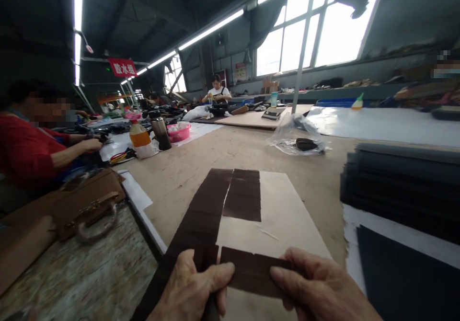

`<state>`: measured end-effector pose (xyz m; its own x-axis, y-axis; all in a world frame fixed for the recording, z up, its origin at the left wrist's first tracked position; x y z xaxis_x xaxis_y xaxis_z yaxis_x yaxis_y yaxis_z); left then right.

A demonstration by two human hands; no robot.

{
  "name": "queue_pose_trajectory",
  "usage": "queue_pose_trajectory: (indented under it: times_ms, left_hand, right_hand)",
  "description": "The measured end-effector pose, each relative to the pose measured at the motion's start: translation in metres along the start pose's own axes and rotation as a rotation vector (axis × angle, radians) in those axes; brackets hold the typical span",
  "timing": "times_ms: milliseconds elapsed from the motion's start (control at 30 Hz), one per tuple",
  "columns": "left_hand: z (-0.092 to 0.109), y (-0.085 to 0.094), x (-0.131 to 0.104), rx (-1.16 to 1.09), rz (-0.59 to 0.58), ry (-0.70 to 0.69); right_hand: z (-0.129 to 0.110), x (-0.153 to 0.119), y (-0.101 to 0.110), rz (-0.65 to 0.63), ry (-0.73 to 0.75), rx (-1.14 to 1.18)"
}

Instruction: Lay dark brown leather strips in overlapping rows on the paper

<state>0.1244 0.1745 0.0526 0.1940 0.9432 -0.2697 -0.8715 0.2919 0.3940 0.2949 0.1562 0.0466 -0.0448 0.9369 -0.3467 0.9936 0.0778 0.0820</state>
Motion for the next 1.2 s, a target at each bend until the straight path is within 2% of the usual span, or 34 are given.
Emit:
queue_pose_trajectory:
  times_ms: [100, 167, 300, 433, 600, 700, 800, 967, 1200]
  left_hand:
    - [-0.005, 0.007, 0.026, -0.069, 0.078, 0.067]
    - [-0.006, 0.011, 0.041, -0.076, 0.114, 0.090]
    - [-0.004, 0.017, 0.066, -0.006, 0.089, 0.025]
    - [-0.010, 0.027, 0.083, 0.053, 0.094, 0.012]
    - [-0.012, 0.036, 0.082, 0.163, 0.101, -0.015]
    - [-0.009, 0.034, 0.078, 0.253, 0.054, -0.078]
    - [-0.004, 0.033, 0.077, 0.357, 0.061, -0.142]
    - [0.001, 0.031, 0.076, 0.465, 0.094, -0.150]
    - [0.006, 0.025, 0.078, 0.585, 0.100, -0.334]
  right_hand:
    - [-0.006, 0.029, 0.004, 0.043, 0.086, -0.114]
    - [-0.006, 0.047, 0.006, 0.080, 0.090, -0.159]
    - [-0.004, 0.078, 0.010, 0.131, 0.036, -0.151]
    - [-0.006, 0.100, 0.010, 0.129, -0.010, -0.078]
    - [-0.004, 0.110, 0.006, 0.122, -0.061, -0.110]
    - [-0.002, 0.111, 0.006, 0.144, -0.104, -0.134]
    - [-0.001, 0.113, 0.005, 0.145, -0.125, -0.143]
    - [0.002, 0.114, 0.005, 0.149, -0.147, -0.153]
    - [0.003, 0.117, 0.005, 0.167, -0.132, -0.185]
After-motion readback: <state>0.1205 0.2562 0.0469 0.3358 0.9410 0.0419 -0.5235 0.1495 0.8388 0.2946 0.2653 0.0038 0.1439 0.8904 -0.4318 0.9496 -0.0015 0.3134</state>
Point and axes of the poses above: each hand's wrist, its own x-axis towards the middle knuckle, its own y-axis out of the back of the hand, z = x × y, the point moved 6 cm from there along x, towards the middle knuckle, and after that the axes turned 5 degrees about x, right-handed, at the moved point
